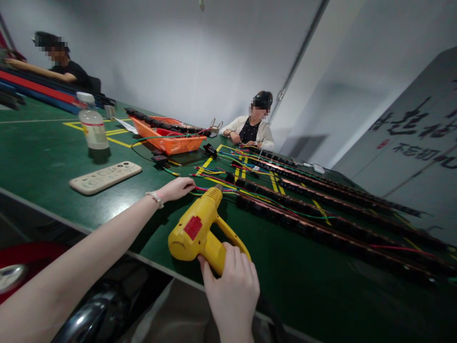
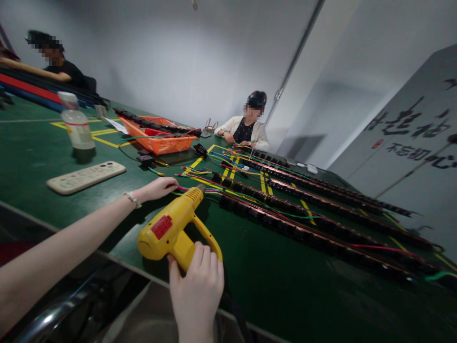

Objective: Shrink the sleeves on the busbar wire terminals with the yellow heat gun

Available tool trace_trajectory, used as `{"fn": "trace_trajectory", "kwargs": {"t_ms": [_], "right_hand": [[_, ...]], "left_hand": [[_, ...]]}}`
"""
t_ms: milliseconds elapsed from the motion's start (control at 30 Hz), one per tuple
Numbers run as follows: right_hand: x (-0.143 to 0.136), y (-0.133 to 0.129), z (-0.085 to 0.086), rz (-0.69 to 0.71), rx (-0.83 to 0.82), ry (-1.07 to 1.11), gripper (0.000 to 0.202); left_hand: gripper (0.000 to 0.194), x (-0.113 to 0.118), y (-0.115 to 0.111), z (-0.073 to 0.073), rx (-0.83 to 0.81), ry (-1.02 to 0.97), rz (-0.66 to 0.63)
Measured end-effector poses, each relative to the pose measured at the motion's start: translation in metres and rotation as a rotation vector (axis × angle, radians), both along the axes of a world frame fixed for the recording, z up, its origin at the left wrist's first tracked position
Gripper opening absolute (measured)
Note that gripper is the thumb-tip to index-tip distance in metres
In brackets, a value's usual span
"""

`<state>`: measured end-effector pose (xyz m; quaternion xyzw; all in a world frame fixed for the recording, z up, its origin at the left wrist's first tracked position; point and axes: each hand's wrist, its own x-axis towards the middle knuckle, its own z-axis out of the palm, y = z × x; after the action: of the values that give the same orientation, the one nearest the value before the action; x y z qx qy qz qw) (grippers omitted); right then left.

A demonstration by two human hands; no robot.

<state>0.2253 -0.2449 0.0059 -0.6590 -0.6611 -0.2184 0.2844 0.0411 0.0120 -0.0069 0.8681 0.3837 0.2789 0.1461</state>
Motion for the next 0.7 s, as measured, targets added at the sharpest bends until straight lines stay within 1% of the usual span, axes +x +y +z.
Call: {"fn": "trace_trajectory", "kwargs": {"t_ms": [167,333,700], "right_hand": [[-0.015,0.002,0.0,0.047,-0.006,0.039,0.042],[-0.025,0.003,0.0,0.088,-0.005,0.067,0.043],[-0.02,0.005,-0.002,0.135,0.008,0.064,0.043]], "left_hand": [[0.034,-0.001,0.003,-0.003,-0.027,0.001,-0.003],[0.03,0.0,0.001,0.001,-0.08,0.014,0.021],[0.027,-0.002,0.001,0.0,-0.062,0.036,0.024]]}}
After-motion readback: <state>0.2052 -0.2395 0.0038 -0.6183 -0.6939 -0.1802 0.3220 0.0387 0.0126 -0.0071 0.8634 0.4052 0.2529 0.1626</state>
